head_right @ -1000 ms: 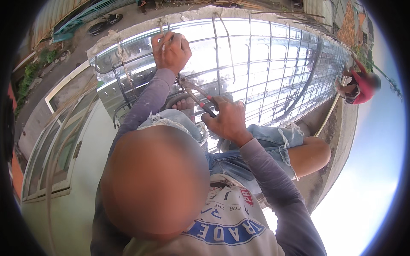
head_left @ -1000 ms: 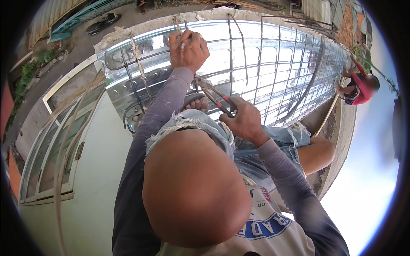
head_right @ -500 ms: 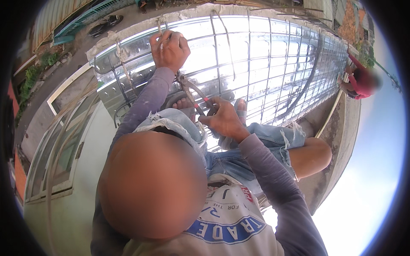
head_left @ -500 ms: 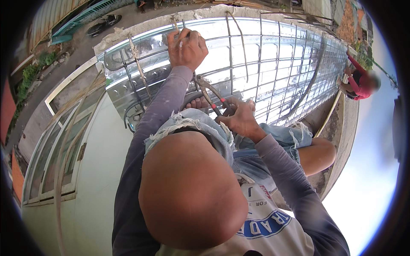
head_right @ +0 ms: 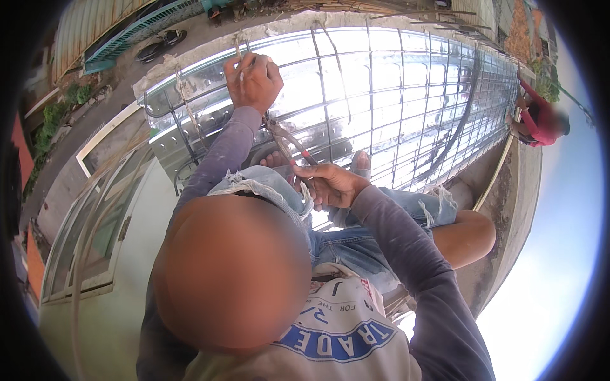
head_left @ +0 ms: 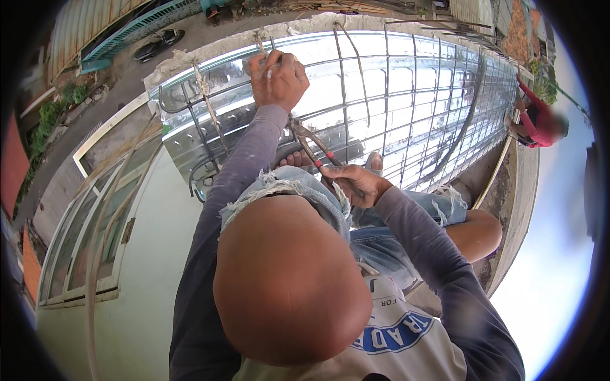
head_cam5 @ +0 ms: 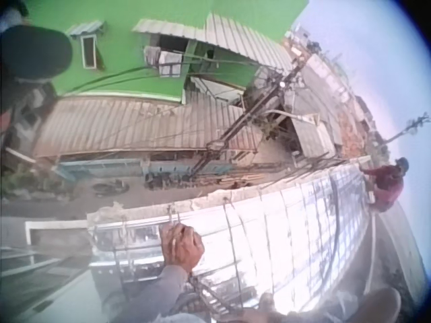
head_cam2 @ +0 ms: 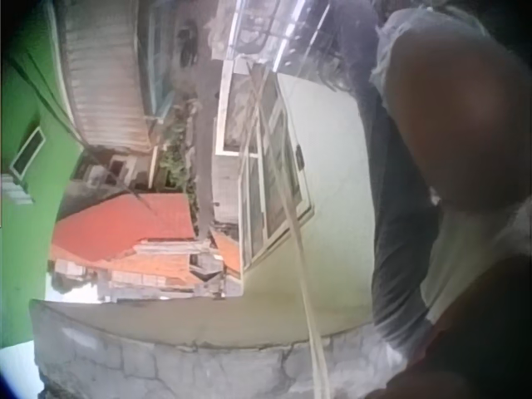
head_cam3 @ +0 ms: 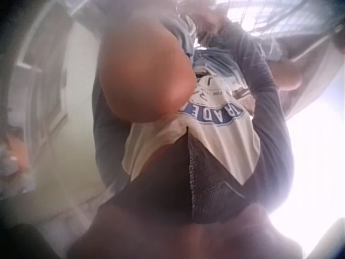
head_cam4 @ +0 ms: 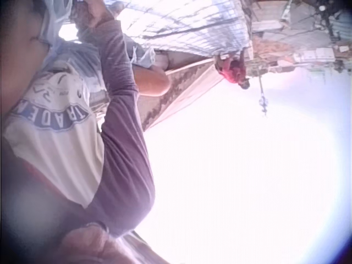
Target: The person is assembling a metal grid structure by tying metal rods together with wire. They use pliers to twist and secure the wire at various points on the grid.
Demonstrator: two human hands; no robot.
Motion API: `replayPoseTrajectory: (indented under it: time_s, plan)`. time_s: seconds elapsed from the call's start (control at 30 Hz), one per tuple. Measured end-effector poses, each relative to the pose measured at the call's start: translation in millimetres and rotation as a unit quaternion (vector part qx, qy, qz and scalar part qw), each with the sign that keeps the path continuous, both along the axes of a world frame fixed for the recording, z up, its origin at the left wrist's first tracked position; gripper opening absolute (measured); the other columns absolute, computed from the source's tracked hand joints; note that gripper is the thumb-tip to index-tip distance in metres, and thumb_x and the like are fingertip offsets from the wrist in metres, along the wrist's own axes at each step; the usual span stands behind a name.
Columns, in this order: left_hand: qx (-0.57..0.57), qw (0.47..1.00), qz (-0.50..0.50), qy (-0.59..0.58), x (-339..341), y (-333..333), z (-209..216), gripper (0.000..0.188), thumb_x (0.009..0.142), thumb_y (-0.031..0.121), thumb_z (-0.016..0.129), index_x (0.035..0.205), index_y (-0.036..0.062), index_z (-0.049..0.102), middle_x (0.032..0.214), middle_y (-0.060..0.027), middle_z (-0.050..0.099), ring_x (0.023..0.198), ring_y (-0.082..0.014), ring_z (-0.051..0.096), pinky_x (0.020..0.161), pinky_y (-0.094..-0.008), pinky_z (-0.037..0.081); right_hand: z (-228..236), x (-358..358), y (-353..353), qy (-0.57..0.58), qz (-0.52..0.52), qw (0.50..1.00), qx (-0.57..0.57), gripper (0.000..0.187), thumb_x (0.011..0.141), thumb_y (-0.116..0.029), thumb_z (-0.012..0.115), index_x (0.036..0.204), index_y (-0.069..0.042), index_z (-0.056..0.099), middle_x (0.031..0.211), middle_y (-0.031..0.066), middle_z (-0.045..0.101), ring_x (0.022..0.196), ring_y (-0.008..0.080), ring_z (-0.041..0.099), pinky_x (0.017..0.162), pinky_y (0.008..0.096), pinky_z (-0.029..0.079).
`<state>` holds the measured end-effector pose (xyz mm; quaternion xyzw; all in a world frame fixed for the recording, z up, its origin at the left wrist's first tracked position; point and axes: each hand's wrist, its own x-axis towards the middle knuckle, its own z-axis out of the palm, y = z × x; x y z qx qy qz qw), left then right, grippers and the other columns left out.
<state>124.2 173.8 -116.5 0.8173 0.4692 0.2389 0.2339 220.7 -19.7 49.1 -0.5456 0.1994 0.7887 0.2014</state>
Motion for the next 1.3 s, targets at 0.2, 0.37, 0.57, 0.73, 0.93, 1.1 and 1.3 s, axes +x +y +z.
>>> replayPoseTrajectory:
  time_s: [0.2,0.37,0.57,0.73,0.93,1.1,1.3]
  plan:
    - [0.001,1.000,0.004,-0.028,0,0,5,0.013,0.090,0.016,0.067,0.089,0.0094,0.079,0.088,-0.0064,0.076,0.092,-0.0204,0.070,0.108,-0.0420,0.034,13,15,3,-0.002,0.021,0.998,0.054,0.040,0.106,-0.033,0.069,0.133,-0.004,0.062,0.096,0.0111,0.074,0.079,0.0180,0.075,0.066,0.0356,0.063]
    - [-0.008,1.000,-0.001,-0.021,-1,1,4,0.013,0.090,0.017,0.067,0.090,0.0091,0.078,0.088,-0.0068,0.076,0.091,-0.0206,0.070,0.109,-0.0422,0.034,31,21,21,-0.243,0.529,0.784,0.217,0.051,0.109,-0.029,0.057,0.154,-0.006,0.049,0.098,0.0102,0.070,0.087,0.0212,0.065,0.087,0.0403,0.050]
    - [-0.005,1.000,0.003,-0.012,-2,0,8,0.013,0.093,0.016,0.066,0.086,0.0100,0.075,0.087,-0.0064,0.073,0.095,-0.0217,0.067,0.107,-0.0436,0.036,32,-5,-3,-0.231,0.416,0.855,0.209,0.050,0.107,-0.017,0.055,0.154,-0.003,0.048,0.095,0.0214,0.072,0.084,0.0297,0.071,0.082,0.0453,0.055]
    - [-0.004,1.000,-0.014,-0.022,4,2,17,0.012,0.097,0.013,0.064,0.087,0.0133,0.071,0.091,-0.0022,0.071,0.099,-0.0240,0.063,0.104,-0.0443,0.040,54,-16,-61,-0.287,0.508,0.772,0.252,0.051,0.103,-0.019,0.054,0.153,-0.015,0.056,0.092,0.0246,0.072,0.085,0.0443,0.072,0.078,0.0547,0.054]
    - [0.012,1.000,-0.010,0.004,4,-1,21,0.013,0.099,0.015,0.062,0.093,0.0127,0.073,0.095,-0.0033,0.073,0.098,-0.0220,0.064,0.109,-0.0444,0.040,30,-30,-113,-0.409,0.398,0.801,0.182,0.052,0.105,-0.024,0.054,0.157,-0.017,0.049,0.102,0.0259,0.074,0.096,0.0466,0.072,0.085,0.0550,0.055]
    - [0.036,0.999,-0.002,0.025,4,-4,10,0.013,0.099,0.016,0.063,0.092,0.0136,0.074,0.102,-0.0034,0.072,0.105,-0.0239,0.063,0.107,-0.0439,0.042,-4,-40,-137,-0.435,0.390,0.797,0.153,0.053,0.107,-0.030,0.055,0.158,-0.018,0.049,0.114,0.0271,0.073,0.102,0.0473,0.072,0.090,0.0551,0.055]
    - [0.025,0.998,-0.027,0.044,2,-6,8,0.018,0.101,0.020,0.061,0.096,0.0126,0.076,0.108,-0.0030,0.071,0.111,-0.0231,0.062,0.110,-0.0438,0.039,-17,-63,-158,-0.469,0.323,0.801,0.186,0.052,0.102,-0.020,0.055,0.153,-0.014,0.052,0.107,0.0264,0.074,0.100,0.0474,0.072,0.086,0.0565,0.055]
